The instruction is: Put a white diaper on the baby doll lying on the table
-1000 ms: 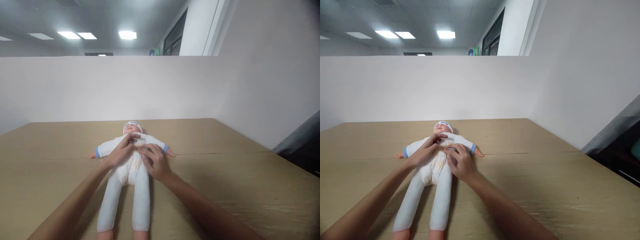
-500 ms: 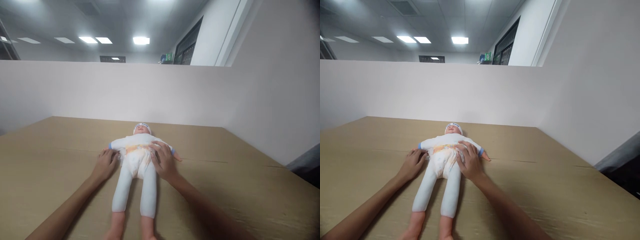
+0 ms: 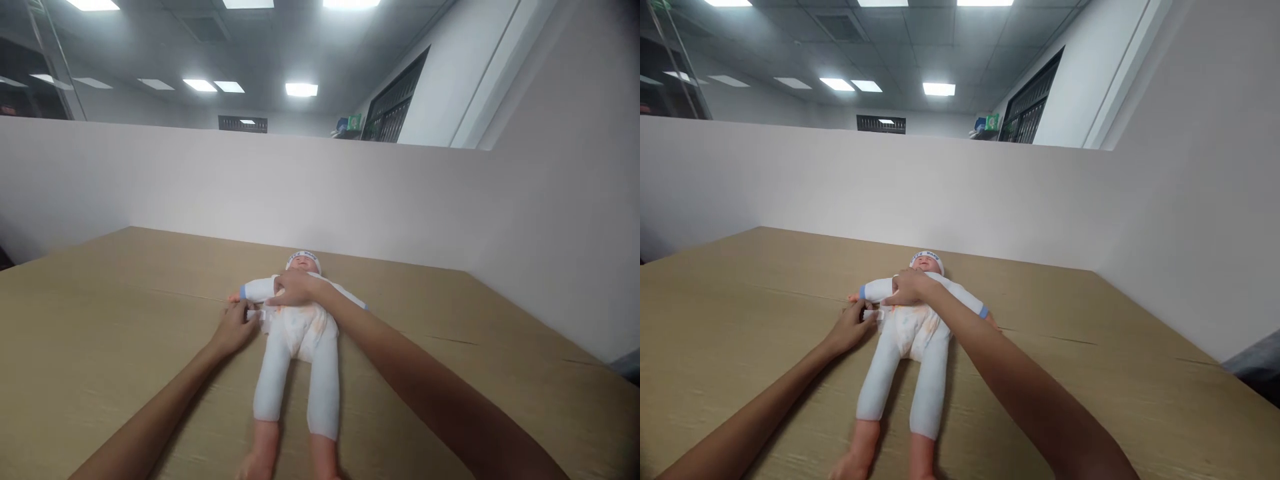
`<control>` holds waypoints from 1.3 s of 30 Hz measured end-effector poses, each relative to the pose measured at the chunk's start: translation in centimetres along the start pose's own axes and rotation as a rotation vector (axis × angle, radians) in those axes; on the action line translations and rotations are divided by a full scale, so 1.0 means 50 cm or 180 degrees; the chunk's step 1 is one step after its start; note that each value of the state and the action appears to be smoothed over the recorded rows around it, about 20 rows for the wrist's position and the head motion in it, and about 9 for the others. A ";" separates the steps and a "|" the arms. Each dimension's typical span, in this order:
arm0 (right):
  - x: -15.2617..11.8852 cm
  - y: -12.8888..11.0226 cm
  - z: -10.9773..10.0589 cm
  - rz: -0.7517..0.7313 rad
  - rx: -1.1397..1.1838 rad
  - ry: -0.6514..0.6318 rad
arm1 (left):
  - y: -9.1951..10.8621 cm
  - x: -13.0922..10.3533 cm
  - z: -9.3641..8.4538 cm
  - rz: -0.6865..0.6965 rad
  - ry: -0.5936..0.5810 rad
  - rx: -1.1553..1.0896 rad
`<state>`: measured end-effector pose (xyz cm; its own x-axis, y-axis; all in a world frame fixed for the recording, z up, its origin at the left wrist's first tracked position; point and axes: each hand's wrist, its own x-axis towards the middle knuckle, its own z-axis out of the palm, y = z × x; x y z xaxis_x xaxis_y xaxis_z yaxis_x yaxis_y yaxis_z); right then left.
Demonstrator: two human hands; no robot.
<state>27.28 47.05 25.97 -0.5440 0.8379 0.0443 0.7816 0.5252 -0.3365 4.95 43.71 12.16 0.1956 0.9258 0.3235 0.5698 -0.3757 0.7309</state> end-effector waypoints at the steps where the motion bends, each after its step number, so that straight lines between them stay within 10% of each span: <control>1: 0.013 0.005 0.000 0.0025 0.0033 -0.0171 | -0.004 0.002 -0.001 -0.0021 0.0001 -0.0207; 24: -0.004 0.063 0.078 0.0021 0.1029 0.0568 | 0.108 0.027 0.091 -0.0196 0.0109 -0.3265; 39: -0.003 0.072 0.088 0.0099 0.1556 0.0799 | 0.141 0.024 0.086 0.0057 0.0061 -0.2406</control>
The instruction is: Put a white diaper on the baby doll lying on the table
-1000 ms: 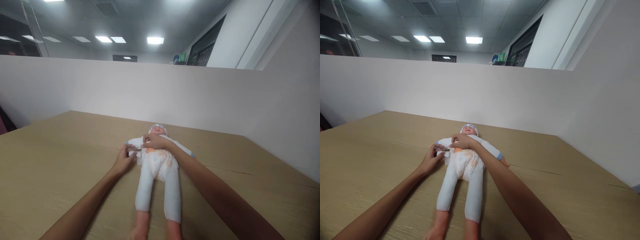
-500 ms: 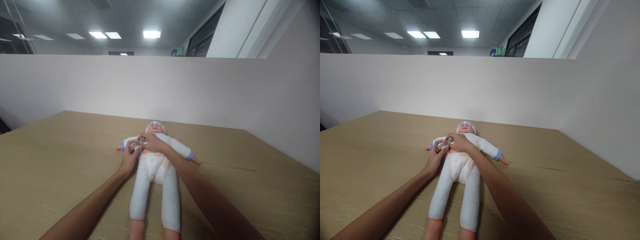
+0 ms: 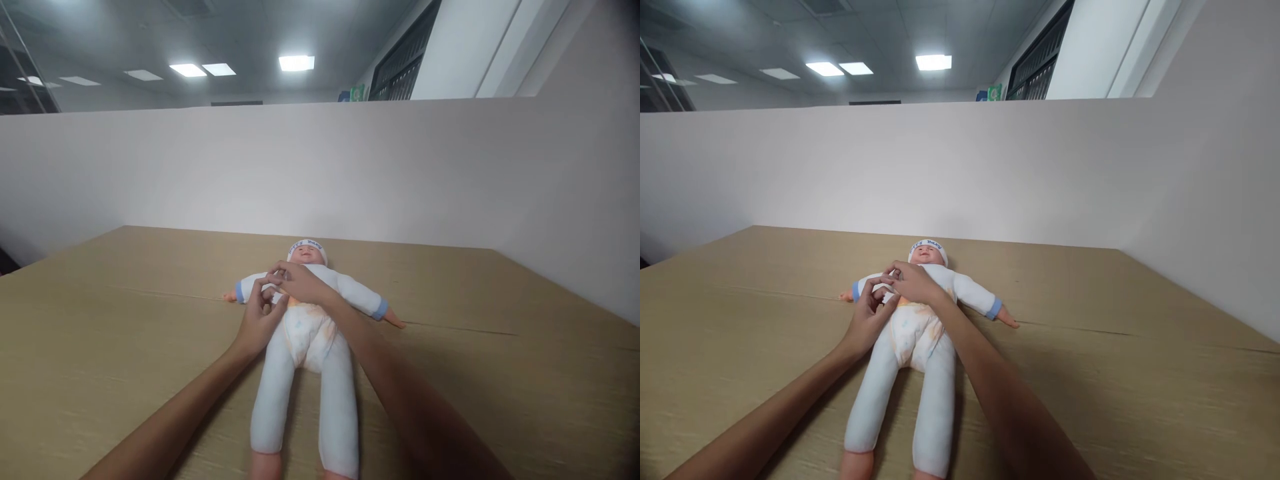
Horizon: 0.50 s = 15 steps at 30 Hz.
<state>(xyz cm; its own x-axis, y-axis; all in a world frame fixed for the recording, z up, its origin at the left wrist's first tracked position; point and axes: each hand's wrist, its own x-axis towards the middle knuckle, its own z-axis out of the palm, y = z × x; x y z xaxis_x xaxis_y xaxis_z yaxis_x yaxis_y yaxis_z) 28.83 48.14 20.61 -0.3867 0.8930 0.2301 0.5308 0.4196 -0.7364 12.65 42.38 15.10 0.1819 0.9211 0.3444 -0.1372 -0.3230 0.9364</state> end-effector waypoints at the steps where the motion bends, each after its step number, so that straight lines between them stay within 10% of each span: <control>1: 0.002 0.001 0.000 0.0021 0.0059 0.0028 | 0.006 0.001 0.002 -0.0009 0.0006 0.0131; 15: 0.002 -0.008 0.002 0.0240 0.0533 0.0176 | 0.045 -0.001 0.013 0.0052 -0.0306 0.0641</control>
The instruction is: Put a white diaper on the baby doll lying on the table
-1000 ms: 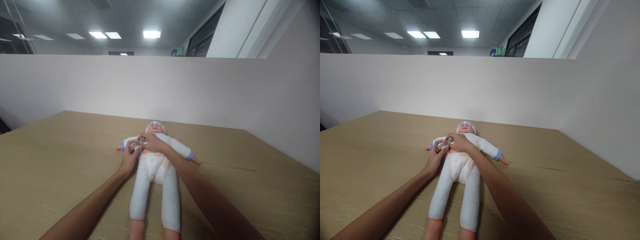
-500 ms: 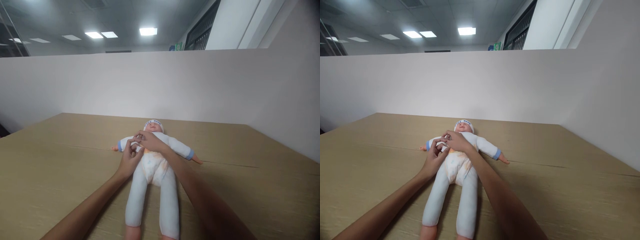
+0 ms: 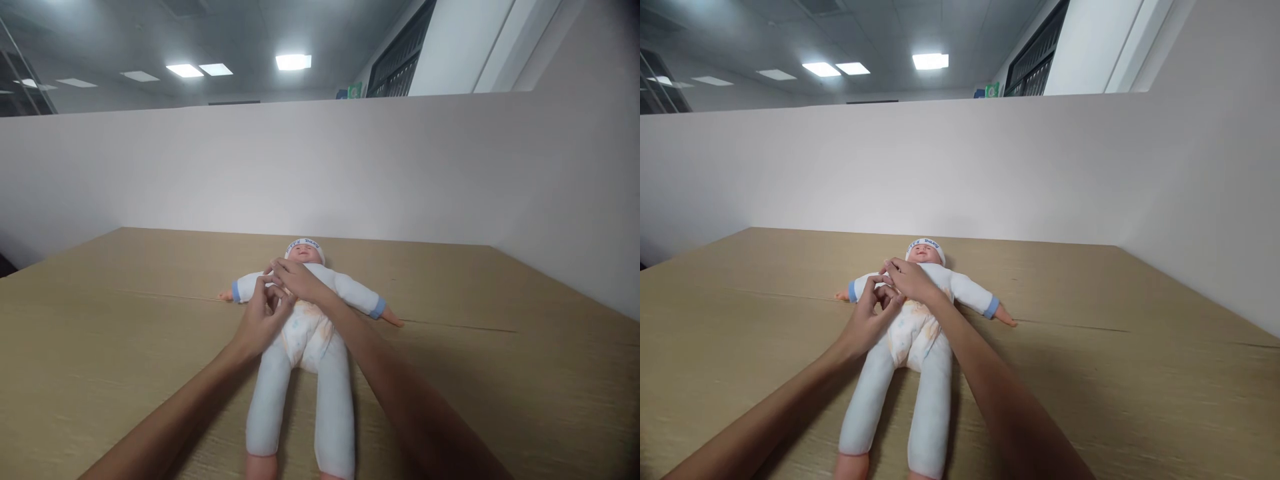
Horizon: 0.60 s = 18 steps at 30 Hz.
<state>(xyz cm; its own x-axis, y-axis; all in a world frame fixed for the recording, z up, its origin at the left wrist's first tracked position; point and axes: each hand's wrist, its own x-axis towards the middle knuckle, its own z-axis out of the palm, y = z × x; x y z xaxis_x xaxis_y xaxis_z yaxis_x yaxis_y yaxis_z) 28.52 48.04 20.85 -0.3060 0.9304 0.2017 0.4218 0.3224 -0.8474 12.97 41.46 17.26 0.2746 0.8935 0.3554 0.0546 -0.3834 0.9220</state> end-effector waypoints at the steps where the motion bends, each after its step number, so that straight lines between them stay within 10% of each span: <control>1: 0.001 0.002 0.001 -0.0009 0.0016 0.0013 | -0.001 -0.001 -0.001 -0.0030 -0.0044 -0.0111; 11: -0.001 -0.014 -0.003 -0.0296 0.0029 0.0464 | -0.033 0.007 0.006 -0.0138 0.0177 -0.0299; 18: -0.107 -0.084 -0.017 -0.1105 -0.0961 0.1207 | -0.051 0.011 0.008 -0.0025 0.0378 -0.0384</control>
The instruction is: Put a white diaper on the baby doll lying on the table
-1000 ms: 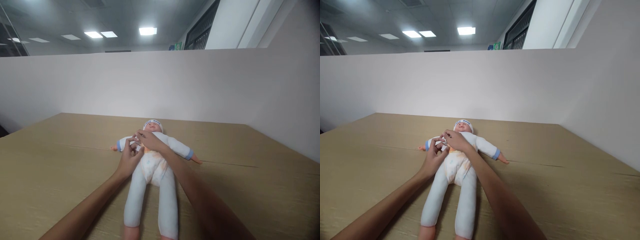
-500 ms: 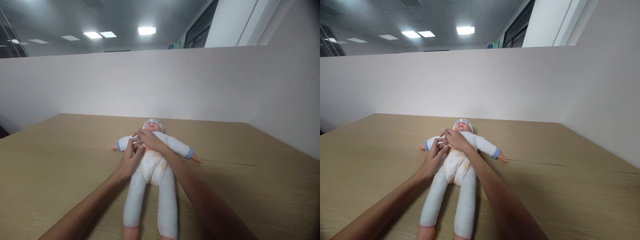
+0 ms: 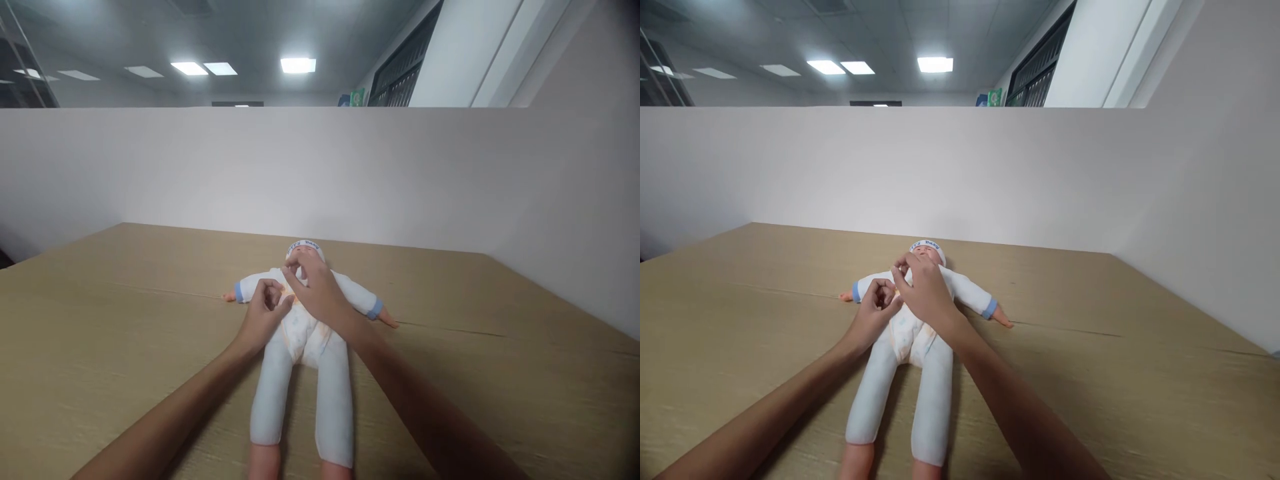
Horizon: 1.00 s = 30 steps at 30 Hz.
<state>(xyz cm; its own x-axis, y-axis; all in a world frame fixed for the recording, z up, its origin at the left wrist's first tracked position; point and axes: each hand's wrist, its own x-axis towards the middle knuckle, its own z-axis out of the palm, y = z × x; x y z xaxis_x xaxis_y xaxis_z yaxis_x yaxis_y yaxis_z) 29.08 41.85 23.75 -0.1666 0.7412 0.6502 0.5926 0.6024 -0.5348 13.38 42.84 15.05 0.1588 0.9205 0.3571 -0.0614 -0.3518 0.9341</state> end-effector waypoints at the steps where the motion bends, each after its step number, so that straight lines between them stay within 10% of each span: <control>1: -0.014 -0.003 -0.006 0.0051 -0.0072 -0.0082 | -0.003 0.000 -0.003 -0.0002 0.0022 0.0021; 12: -0.060 0.043 -0.008 0.0733 0.0259 -0.0645 | -0.043 0.020 -0.073 -0.0047 -0.0351 0.0312; 30: -0.059 0.041 -0.013 0.0763 0.0192 -0.0811 | 0.016 0.085 -0.108 0.0072 -0.1298 0.0826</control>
<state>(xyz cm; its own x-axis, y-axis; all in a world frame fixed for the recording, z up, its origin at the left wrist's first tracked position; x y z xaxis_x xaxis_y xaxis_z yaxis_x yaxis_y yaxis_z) 31.31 40.70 21.08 -0.2241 0.9092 0.3510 0.5923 0.4130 -0.6918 8.67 47.38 17.30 0.5368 0.7886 0.2999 0.1705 -0.4495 0.8769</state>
